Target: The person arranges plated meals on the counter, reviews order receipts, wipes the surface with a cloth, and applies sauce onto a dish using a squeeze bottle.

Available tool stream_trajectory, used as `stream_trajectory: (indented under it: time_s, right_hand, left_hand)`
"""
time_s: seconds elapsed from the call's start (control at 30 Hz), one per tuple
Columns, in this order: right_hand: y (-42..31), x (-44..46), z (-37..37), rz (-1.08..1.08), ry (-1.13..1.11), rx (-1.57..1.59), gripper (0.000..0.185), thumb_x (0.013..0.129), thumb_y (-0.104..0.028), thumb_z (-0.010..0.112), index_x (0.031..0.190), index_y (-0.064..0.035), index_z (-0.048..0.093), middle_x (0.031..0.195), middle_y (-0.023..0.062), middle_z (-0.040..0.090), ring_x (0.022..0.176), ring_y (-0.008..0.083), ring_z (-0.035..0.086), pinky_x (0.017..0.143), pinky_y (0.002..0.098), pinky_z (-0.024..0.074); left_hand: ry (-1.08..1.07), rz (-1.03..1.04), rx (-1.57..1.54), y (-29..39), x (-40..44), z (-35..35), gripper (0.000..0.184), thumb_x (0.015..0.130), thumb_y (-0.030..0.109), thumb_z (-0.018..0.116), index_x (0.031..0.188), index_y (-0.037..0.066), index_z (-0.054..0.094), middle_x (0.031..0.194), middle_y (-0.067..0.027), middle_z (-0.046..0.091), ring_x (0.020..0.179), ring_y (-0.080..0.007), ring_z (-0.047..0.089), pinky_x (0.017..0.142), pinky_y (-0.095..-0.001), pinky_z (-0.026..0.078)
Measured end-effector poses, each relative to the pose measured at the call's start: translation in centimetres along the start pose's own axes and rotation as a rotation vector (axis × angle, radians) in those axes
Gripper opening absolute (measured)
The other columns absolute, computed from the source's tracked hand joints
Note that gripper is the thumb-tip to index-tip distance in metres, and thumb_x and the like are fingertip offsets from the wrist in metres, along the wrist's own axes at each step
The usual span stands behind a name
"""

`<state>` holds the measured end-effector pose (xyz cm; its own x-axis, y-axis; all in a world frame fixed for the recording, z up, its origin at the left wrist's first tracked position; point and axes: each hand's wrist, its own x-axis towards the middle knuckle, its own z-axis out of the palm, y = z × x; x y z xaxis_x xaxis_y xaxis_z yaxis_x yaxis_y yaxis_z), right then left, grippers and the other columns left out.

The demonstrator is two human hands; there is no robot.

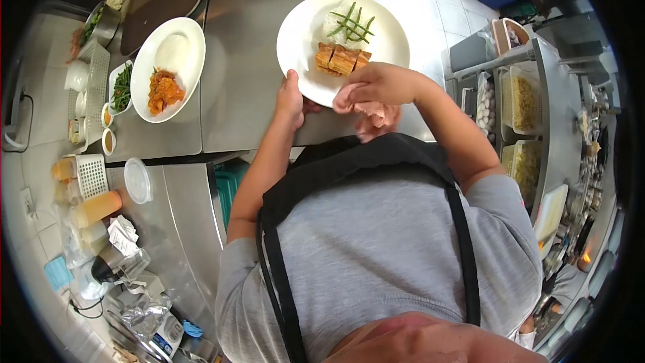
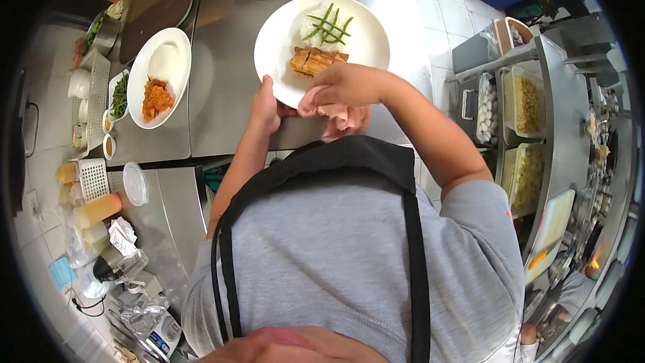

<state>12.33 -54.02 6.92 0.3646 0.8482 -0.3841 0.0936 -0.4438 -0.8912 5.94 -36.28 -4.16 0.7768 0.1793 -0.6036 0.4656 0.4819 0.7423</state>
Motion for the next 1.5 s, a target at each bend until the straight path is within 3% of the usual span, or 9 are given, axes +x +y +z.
stream_trajectory:
  time_s: [0.1, 0.2, 0.3, 0.4, 0.53, 0.63, 0.83, 1.13, 1.5]
  right_hand:
    - [-1.6, -0.6, 0.8, 0.306, 0.136, -0.033, 0.016, 0.076, -0.018, 0.053, 0.081, -0.0059, 0.063, 0.073, 0.0075, 0.062, 0.065, 0.0163, 0.059, 0.059, 0.0276, 0.046]
    - [3.2, 4.5, 3.3, 0.102, -0.127, -1.002, 0.015, 0.076, -0.018, 0.055, 0.077, -0.0036, 0.058, 0.066, 0.0058, 0.06, 0.05, 0.0167, 0.058, 0.048, 0.0281, 0.0483]
    - [3.3, 6.8, 5.9, 0.223, 0.22, -0.826, 0.013, 0.077, -0.018, 0.054, 0.075, -0.0059, 0.058, 0.066, 0.0084, 0.06, 0.045, 0.0181, 0.056, 0.043, 0.0296, 0.0461]
    - [-1.1, 3.7, 3.8, 0.242, 0.034, -0.179, 0.015, 0.078, -0.019, 0.053, 0.079, -0.0071, 0.061, 0.066, 0.007, 0.06, 0.05, 0.0162, 0.057, 0.044, 0.0279, 0.045]
    - [2.6, -1.5, 0.4, -0.01, -0.4, -0.258, 0.022, 0.081, -0.024, 0.051, 0.087, -0.0057, 0.062, 0.073, 0.0064, 0.062, 0.064, 0.0132, 0.058, 0.06, 0.0269, 0.046]
    - [6.2, -4.9, -0.7, 0.458, -0.213, -0.059, 0.031, 0.085, -0.031, 0.048, 0.086, -0.0026, 0.061, 0.076, 0.0053, 0.061, 0.067, 0.0142, 0.055, 0.065, 0.028, 0.0453]
    - [8.4, -2.8, -0.1, 0.392, 0.261, 0.508, 0.047, 0.086, -0.039, 0.044, 0.092, 0.0063, 0.056, 0.076, 0.0081, 0.06, 0.062, 0.0118, 0.055, 0.058, 0.0228, 0.0457]
    - [8.3, 4.3, 1.9, 0.372, 0.094, 0.776, 0.037, 0.084, -0.021, 0.041, 0.103, 0.0107, 0.043, 0.088, 0.0175, 0.056, 0.067, 0.0242, 0.057, 0.056, 0.041, 0.0538]
    - [6.1, 7.7, 3.5, 0.292, 0.012, 0.721, 0.032, 0.084, -0.021, 0.039, 0.099, 0.0076, 0.046, 0.083, 0.0145, 0.055, 0.061, 0.0238, 0.057, 0.058, 0.0395, 0.0539]
  left_hand:
    - [-0.073, -0.048, -0.001, -0.3, 0.2, -0.8, 0.042, 0.09, 0.042, 0.025, 0.112, 0.008, 0.038, 0.081, -0.0095, 0.057, 0.059, -0.0186, 0.057, 0.046, -0.0323, 0.05]
    - [-0.108, -0.046, -0.026, 0.0, 0.2, -0.6, 0.042, 0.09, 0.041, 0.026, 0.114, 0.008, 0.036, 0.087, -0.0107, 0.056, 0.062, -0.0201, 0.058, 0.048, -0.0333, 0.051]
    - [-0.088, 0.004, -0.072, 0.0, -0.1, -0.4, 0.043, 0.09, 0.04, 0.025, 0.114, 0.006, 0.037, 0.091, -0.0122, 0.056, 0.065, -0.0215, 0.058, 0.051, -0.0354, 0.051]
    - [0.005, 0.093, -0.053, -0.4, 0.2, -0.2, 0.044, 0.091, 0.04, 0.024, 0.109, 0.003, 0.041, 0.089, -0.0129, 0.057, 0.065, -0.0219, 0.058, 0.054, -0.0361, 0.05]
    - [0.054, 0.173, 0.14, -0.8, 2.2, -2.0, 0.04, 0.091, 0.037, 0.026, 0.106, 0.003, 0.042, 0.082, -0.0106, 0.057, 0.057, -0.0185, 0.056, 0.046, -0.0311, 0.047]
    - [0.108, 0.174, 0.243, 0.9, 1.4, -2.2, 0.038, 0.091, 0.036, 0.028, 0.103, 0.003, 0.044, 0.074, -0.0079, 0.056, 0.05, -0.0148, 0.053, 0.041, -0.0272, 0.044]
    - [0.216, 0.232, 0.35, 3.7, 0.8, -3.8, 0.038, 0.091, 0.035, 0.03, 0.098, 0.002, 0.048, 0.064, -0.0048, 0.053, 0.042, -0.0097, 0.046, 0.035, -0.0227, 0.036]
    - [0.422, 0.256, 0.286, 4.8, -0.1, -8.1, 0.04, 0.091, 0.035, 0.029, 0.101, 0.001, 0.048, 0.064, -0.0037, 0.052, 0.043, -0.0105, 0.045, 0.034, -0.0233, 0.033]
    - [0.58, 0.413, 0.231, 4.9, 0.7, -12.2, 0.036, 0.091, 0.026, 0.036, 0.113, -0.002, 0.046, 0.102, -0.0114, 0.056, 0.091, -0.0164, 0.053, 0.079, -0.0284, 0.042]
